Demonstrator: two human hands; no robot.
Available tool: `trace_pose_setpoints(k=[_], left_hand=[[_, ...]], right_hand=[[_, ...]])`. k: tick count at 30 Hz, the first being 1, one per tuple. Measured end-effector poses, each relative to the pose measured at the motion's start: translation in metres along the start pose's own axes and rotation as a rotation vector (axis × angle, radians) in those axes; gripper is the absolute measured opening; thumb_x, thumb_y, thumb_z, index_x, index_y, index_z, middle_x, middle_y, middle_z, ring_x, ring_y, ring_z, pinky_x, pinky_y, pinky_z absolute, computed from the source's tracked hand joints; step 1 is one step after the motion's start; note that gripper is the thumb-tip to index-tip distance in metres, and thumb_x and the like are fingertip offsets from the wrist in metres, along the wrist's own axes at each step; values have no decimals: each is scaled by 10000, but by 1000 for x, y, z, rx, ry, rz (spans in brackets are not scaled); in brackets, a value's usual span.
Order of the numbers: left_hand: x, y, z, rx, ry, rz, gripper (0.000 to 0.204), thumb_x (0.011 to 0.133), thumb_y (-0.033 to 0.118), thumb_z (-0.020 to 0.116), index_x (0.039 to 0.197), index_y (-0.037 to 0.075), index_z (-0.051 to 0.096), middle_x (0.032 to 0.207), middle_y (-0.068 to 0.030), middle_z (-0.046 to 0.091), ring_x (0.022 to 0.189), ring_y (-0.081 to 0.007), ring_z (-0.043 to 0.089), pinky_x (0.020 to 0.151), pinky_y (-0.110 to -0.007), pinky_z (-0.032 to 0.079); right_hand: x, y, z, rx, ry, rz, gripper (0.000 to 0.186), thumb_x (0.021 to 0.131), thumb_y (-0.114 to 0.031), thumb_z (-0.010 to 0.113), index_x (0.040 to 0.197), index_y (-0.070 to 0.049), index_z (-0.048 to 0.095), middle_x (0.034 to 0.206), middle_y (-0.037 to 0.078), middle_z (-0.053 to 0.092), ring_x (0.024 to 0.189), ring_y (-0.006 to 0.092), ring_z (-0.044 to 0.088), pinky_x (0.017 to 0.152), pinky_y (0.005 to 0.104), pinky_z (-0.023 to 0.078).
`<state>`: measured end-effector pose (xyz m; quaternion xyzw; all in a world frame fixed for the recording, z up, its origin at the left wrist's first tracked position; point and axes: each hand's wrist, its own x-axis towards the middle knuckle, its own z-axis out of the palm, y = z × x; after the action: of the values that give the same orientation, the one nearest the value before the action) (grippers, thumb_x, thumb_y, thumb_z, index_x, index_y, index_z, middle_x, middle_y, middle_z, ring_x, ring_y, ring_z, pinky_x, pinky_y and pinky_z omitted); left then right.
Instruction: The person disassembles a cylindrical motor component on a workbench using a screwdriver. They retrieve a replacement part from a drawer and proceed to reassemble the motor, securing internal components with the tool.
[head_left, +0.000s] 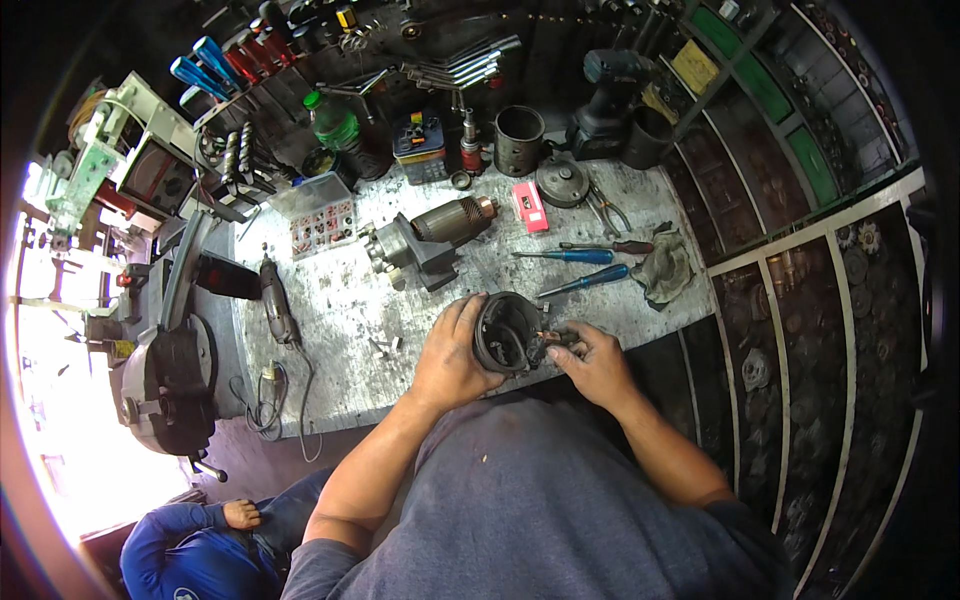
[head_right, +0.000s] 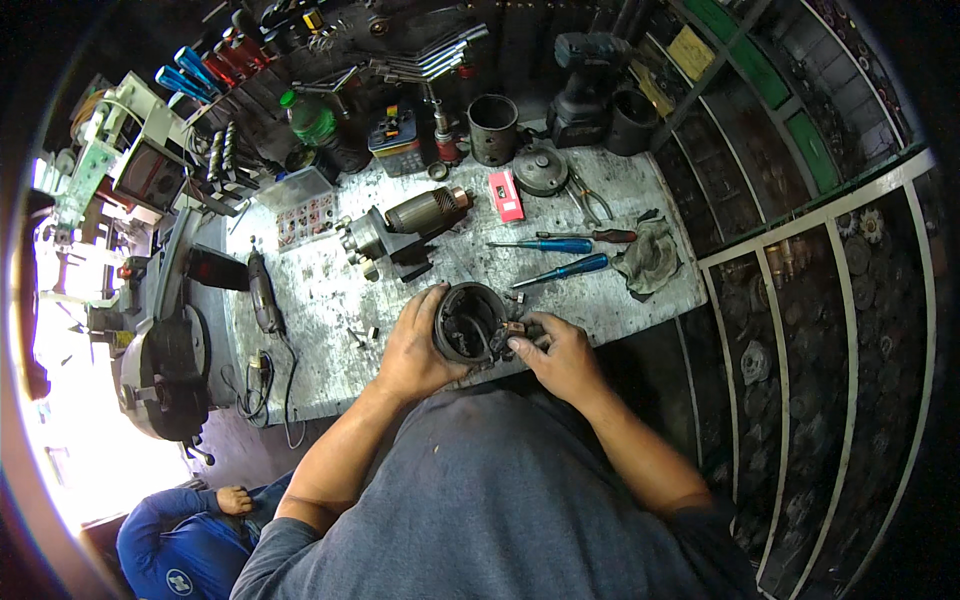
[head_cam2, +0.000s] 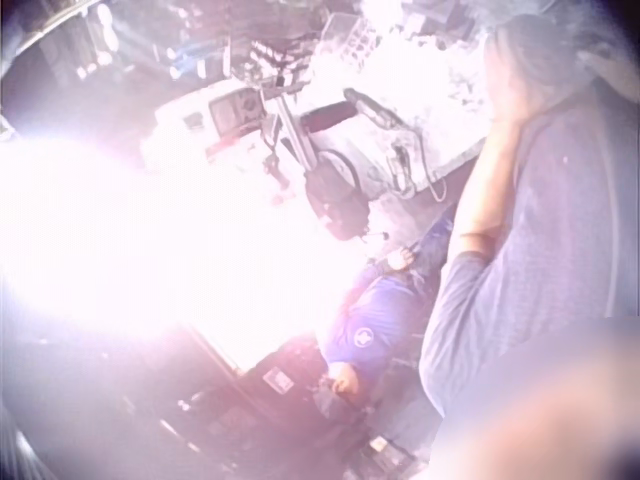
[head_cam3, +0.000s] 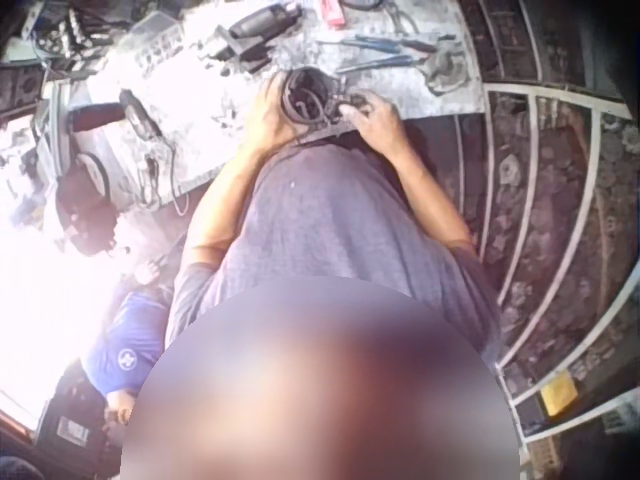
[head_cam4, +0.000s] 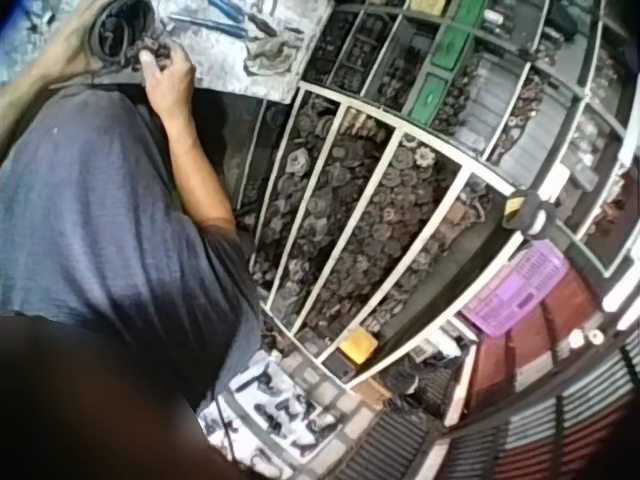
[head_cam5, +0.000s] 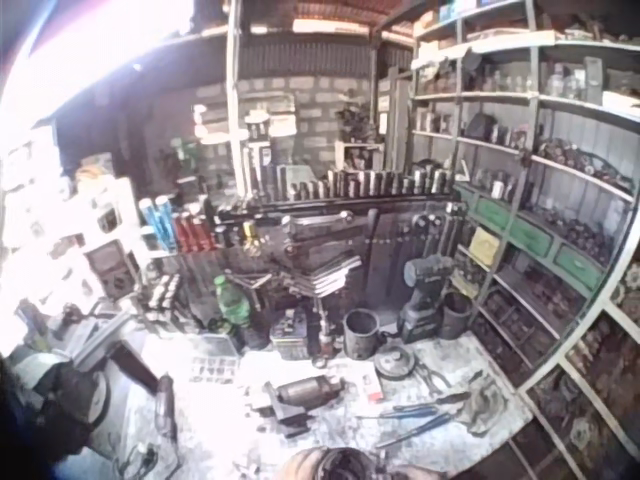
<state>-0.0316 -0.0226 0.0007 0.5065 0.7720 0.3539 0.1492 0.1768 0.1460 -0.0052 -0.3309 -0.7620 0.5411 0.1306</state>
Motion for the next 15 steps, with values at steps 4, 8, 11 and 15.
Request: trace_pose_setpoints(k=[4,8,11,15], left_hand=[[1,7,3,23,11,7,1093,619,246,987,1556,-15,488,1497,-266,573,1388,-462,570,1191,-521,481],[2,16,13,74,62,63,1072,606,254,979,1537,-7,516,1506,-270,575,1400,-475,559,1205,-534,472],[3,21,17,122,69,67,1060,607,253,970,1533,-2,522,1495,-269,585,1400,-472,559,1211,-533,466],[5,25,16,119,58,23,1062,613,250,970,1541,-1,518,1504,-270,577,1404,-471,554,1218,-526,460]], right_hand=[[16,6,-5,-28,-54,80,375,1010,-212,824,1267,43,726,1022,153,808,865,192,763,798,362,608],[25,11,-17,180,-156,209,265,1038,-101,761,1228,76,713,993,111,793,861,143,749,767,302,611],[28,13,-23,217,-182,237,243,1042,-36,710,1249,89,691,1059,112,779,894,142,749,789,286,618],[31,17,-24,261,-183,248,258,1042,-23,691,1272,92,681,1122,118,768,968,145,745,841,287,616]])
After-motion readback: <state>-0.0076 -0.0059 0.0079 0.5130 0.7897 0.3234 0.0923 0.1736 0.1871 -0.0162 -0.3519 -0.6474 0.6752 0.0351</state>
